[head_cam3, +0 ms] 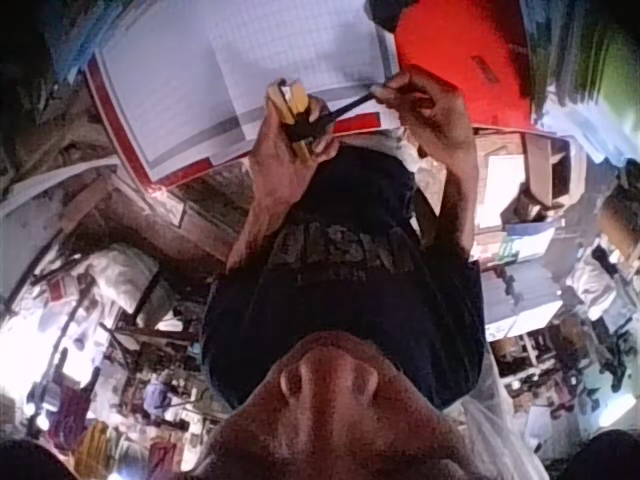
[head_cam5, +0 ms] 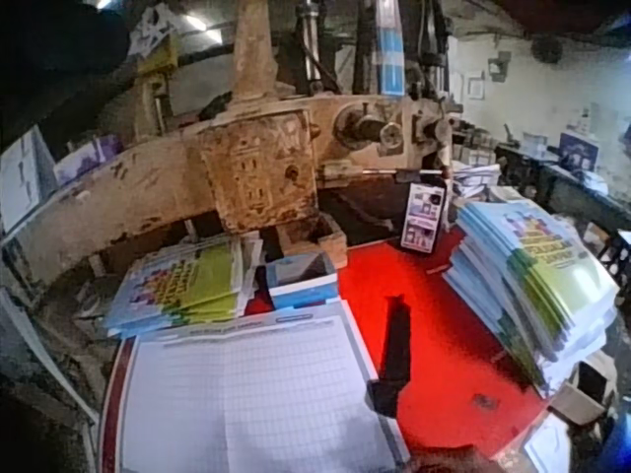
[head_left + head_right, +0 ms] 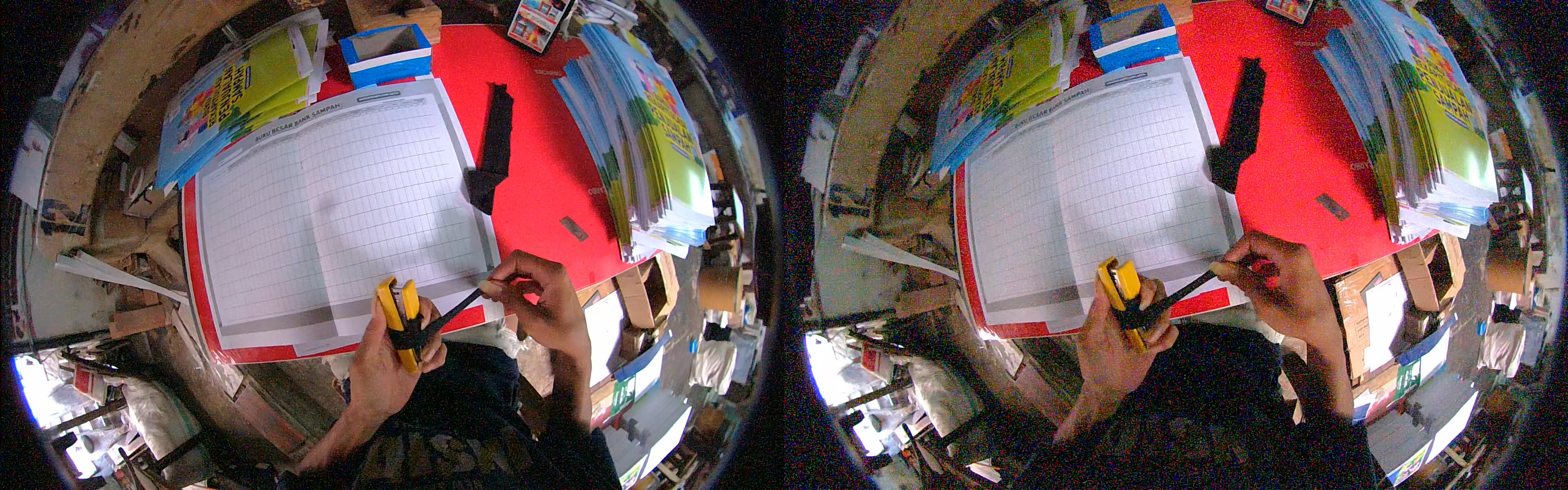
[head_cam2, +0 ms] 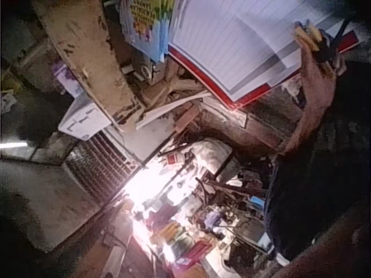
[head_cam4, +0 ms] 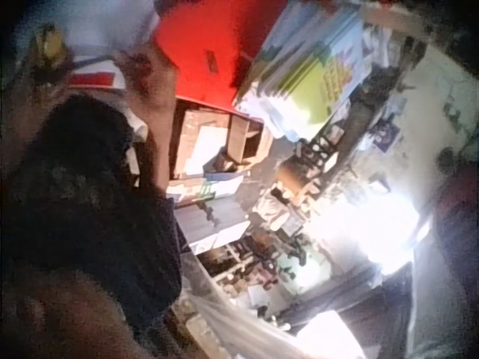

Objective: The person prepares a stapler by wrapping a black fabric strap around it and securing the strap with a small pin by hand.

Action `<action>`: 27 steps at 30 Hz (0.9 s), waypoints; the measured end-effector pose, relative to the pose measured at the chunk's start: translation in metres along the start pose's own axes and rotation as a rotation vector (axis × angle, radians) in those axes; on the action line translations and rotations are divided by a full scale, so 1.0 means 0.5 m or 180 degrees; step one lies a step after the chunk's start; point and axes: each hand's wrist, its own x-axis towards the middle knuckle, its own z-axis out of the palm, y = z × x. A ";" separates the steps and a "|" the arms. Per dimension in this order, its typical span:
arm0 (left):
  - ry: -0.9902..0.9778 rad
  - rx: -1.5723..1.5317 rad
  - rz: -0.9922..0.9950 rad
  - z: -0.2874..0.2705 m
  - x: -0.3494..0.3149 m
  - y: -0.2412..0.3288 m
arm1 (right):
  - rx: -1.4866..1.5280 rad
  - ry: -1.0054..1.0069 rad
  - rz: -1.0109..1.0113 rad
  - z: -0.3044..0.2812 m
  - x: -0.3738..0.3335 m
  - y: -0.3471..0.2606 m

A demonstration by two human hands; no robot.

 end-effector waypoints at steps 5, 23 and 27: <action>-0.0557 0.0033 -0.0026 -0.039 0.001 -0.010 | -0.0010 -0.0105 -0.0201 0.017 -0.001 0.002; -0.0452 0.0707 -0.0150 -0.029 0.011 0.000 | -0.0103 -0.0177 -0.0291 0.017 -0.007 -0.022; 0.0195 0.0687 -0.0115 0.002 0.006 0.003 | -0.0181 -0.0221 -0.0221 0.015 -0.013 -0.022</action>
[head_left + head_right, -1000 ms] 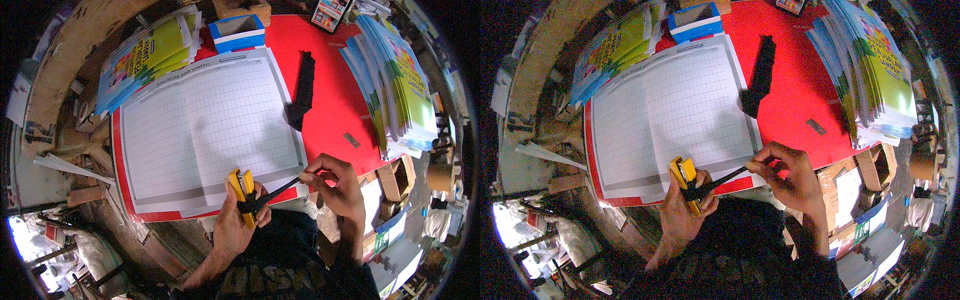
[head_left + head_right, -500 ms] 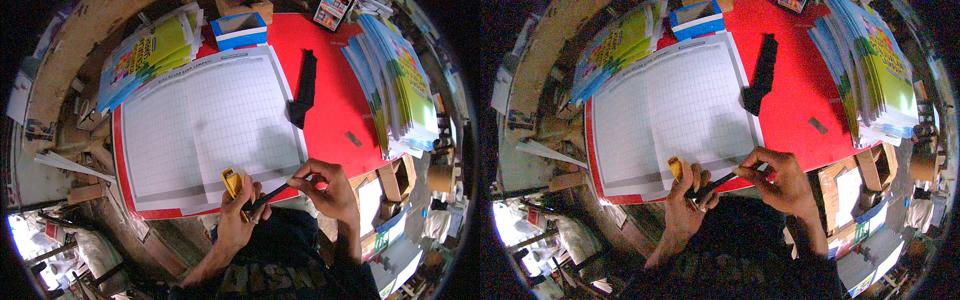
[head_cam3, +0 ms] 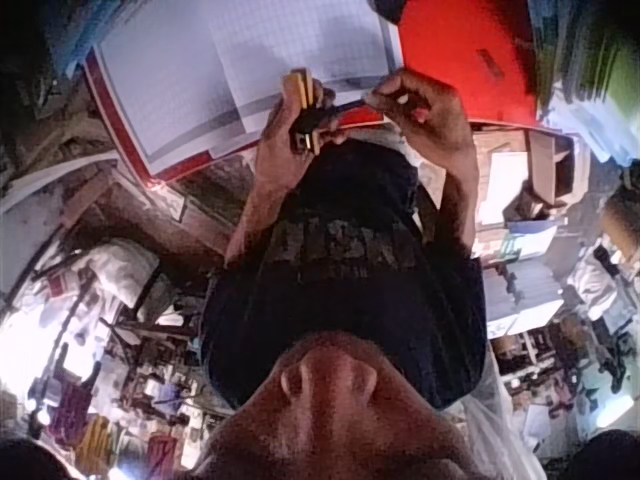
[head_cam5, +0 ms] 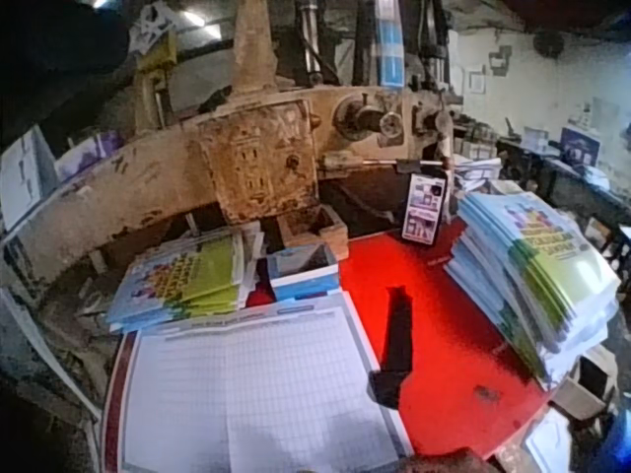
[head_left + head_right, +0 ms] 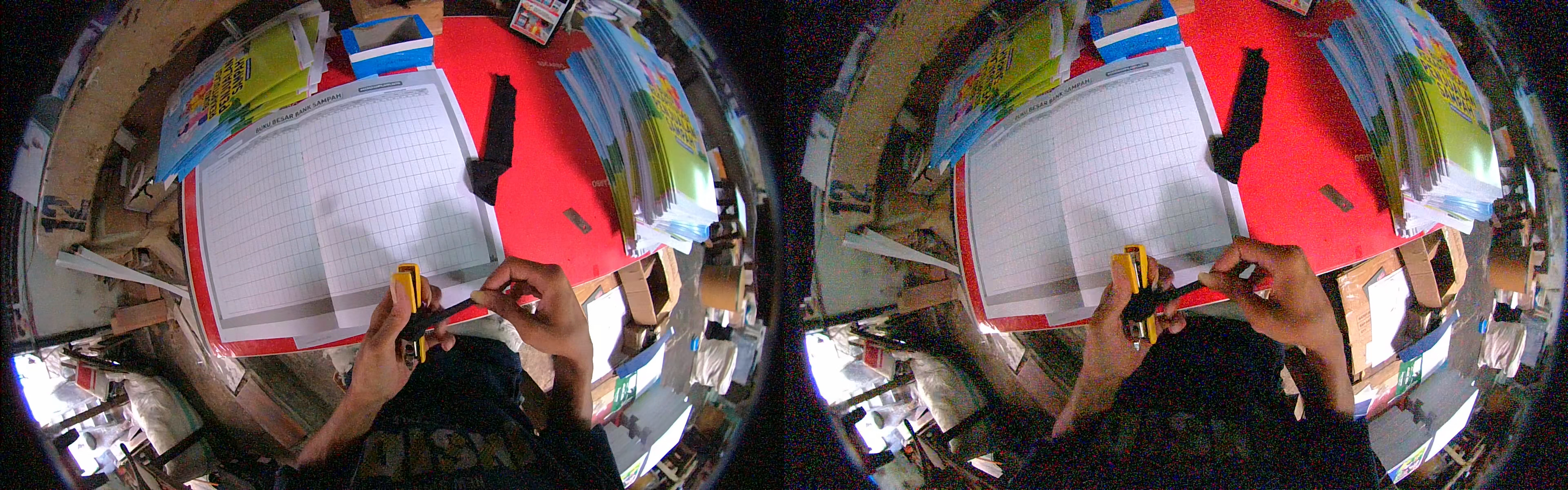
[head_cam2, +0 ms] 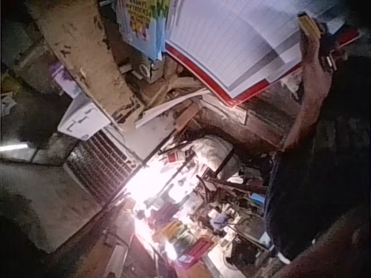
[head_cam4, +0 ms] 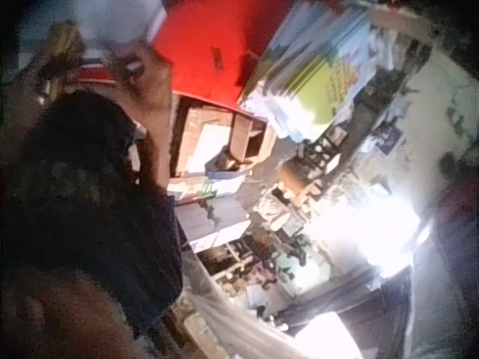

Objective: The person prepares a stapler by wrapping a black fabric strap around it and securing the strap with a small pin by hand.

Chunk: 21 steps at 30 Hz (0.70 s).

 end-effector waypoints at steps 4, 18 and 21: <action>-0.0180 0.0429 0.0287 -0.026 0.008 -0.002 | 0.0119 -0.0092 0.0244 -0.010 -0.020 -0.007; -0.0166 0.0036 0.0949 -0.020 0.005 0.013 | -0.0126 -0.0467 -0.0202 -0.021 -0.063 -0.074; -0.0109 0.0276 0.0845 -0.021 0.009 0.005 | -0.0067 -0.0591 -0.0356 -0.024 -0.062 -0.095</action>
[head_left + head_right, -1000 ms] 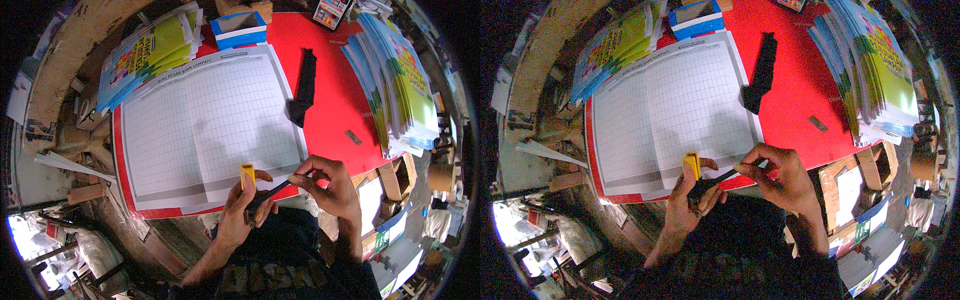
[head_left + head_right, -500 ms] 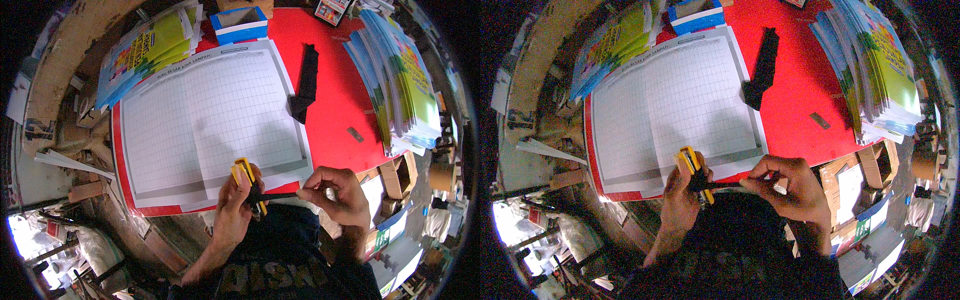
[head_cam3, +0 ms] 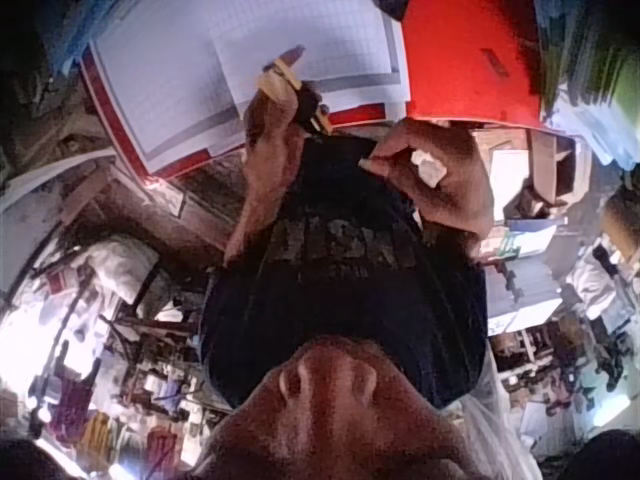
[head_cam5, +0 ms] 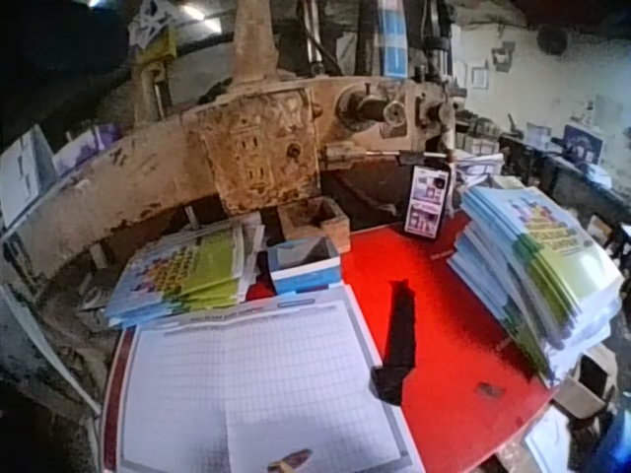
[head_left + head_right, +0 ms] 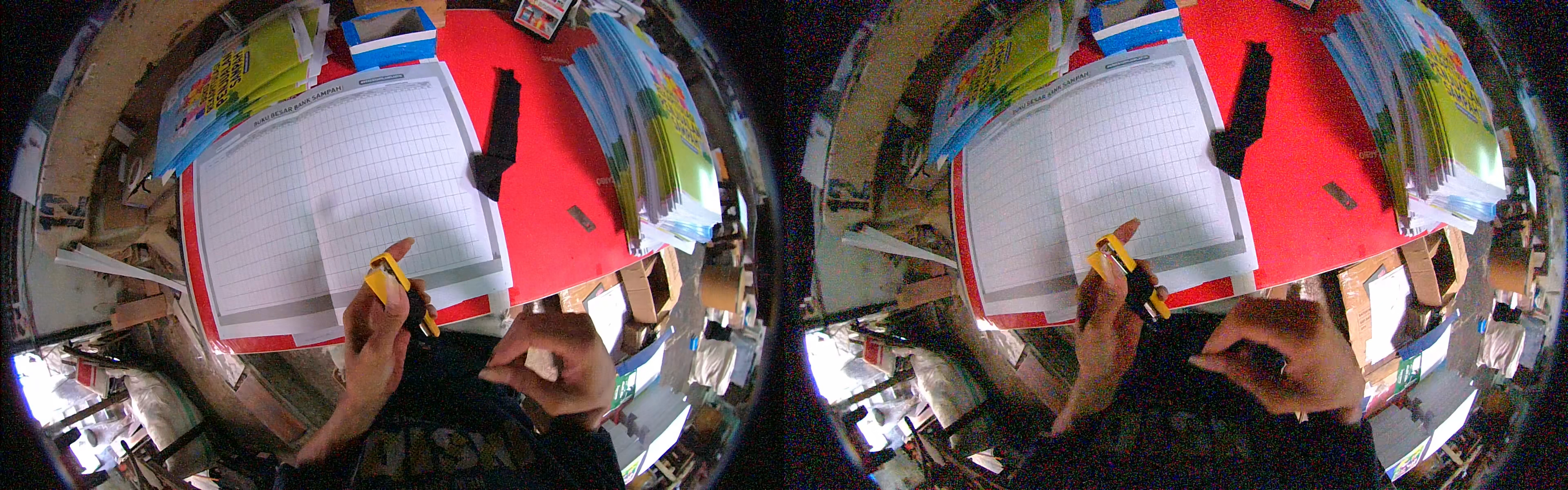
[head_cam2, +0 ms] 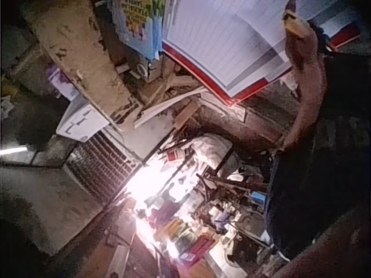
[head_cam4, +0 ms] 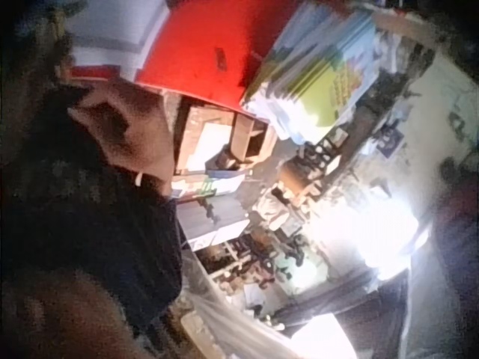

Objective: The person prepares a stapler by wrapping a black fabric strap around it and securing the strap with a small pin by hand.

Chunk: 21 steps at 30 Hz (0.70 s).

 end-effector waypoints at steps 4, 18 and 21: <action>-0.0012 0.0014 -0.0030 0.001 -0.007 -0.008 | -0.0351 -0.0274 -0.0709 0.012 0.009 -0.029; -0.0460 0.0022 -0.0145 0.000 -0.022 0.022 | -0.0039 0.0524 0.0410 -0.003 0.049 0.024; -0.0300 -0.0016 -0.0449 0.012 -0.022 0.025 | 0.0143 0.0390 0.0539 0.000 0.050 0.058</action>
